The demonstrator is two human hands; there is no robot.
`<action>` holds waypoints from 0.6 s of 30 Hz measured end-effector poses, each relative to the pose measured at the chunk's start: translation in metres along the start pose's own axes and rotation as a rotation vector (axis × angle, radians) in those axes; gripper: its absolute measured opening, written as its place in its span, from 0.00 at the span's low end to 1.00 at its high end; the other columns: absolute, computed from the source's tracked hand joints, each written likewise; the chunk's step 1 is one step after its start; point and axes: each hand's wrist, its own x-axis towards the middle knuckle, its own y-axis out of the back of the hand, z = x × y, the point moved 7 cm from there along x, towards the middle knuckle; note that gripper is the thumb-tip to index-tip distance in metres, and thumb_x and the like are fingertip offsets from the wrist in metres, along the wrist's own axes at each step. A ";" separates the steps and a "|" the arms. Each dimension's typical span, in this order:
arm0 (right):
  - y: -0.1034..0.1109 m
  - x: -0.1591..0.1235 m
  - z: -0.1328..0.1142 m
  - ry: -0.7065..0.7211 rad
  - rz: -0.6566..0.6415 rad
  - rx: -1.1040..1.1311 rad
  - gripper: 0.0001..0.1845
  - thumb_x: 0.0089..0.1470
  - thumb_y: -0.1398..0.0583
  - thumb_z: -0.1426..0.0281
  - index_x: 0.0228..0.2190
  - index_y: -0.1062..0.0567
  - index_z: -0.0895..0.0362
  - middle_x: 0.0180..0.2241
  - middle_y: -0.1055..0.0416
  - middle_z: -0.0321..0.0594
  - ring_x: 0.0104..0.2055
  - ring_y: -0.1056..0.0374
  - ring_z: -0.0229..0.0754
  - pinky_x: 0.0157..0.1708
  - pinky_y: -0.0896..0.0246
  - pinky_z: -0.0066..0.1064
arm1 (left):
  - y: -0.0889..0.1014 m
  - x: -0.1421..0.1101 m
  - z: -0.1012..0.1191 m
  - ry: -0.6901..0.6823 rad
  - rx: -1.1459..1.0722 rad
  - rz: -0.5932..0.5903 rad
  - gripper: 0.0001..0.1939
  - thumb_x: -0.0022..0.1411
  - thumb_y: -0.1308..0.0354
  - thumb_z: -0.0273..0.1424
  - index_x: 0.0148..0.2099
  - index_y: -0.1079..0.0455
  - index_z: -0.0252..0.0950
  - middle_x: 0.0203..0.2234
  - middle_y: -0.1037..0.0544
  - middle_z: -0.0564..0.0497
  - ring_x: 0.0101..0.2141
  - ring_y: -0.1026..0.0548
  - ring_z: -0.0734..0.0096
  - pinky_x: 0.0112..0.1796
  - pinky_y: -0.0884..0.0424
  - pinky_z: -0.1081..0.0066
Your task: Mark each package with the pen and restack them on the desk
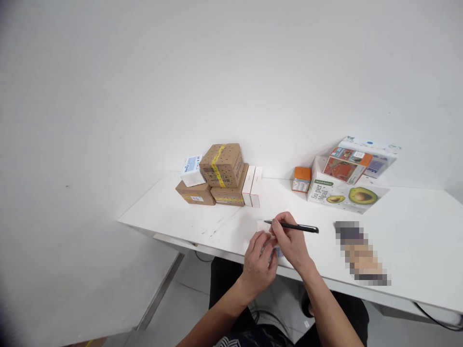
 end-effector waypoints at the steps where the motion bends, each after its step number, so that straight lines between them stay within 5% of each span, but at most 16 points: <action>1: -0.001 0.001 0.003 0.001 0.003 -0.017 0.13 0.57 0.44 0.58 0.28 0.35 0.53 0.21 0.33 0.33 0.23 0.36 0.37 0.22 0.38 0.27 | -0.001 -0.001 -0.001 0.012 -0.002 -0.009 0.19 0.58 0.49 0.23 0.52 0.33 0.29 0.49 0.29 0.36 0.53 0.32 0.52 0.52 0.31 0.52; 8: -0.005 0.000 0.001 0.067 -0.010 -0.283 0.13 0.59 0.47 0.61 0.26 0.33 0.54 0.20 0.37 0.32 0.20 0.43 0.34 0.21 0.44 0.26 | -0.002 -0.001 -0.001 -0.003 0.023 0.013 0.21 0.57 0.49 0.23 0.54 0.35 0.28 0.49 0.29 0.35 0.52 0.31 0.51 0.51 0.29 0.51; 18: -0.007 0.001 0.003 0.058 -0.014 -0.340 0.13 0.59 0.48 0.62 0.25 0.34 0.54 0.18 0.39 0.30 0.20 0.43 0.35 0.21 0.45 0.26 | 0.000 0.002 -0.002 0.016 0.048 0.049 0.19 0.57 0.49 0.24 0.52 0.34 0.29 0.45 0.25 0.38 0.51 0.29 0.52 0.51 0.28 0.53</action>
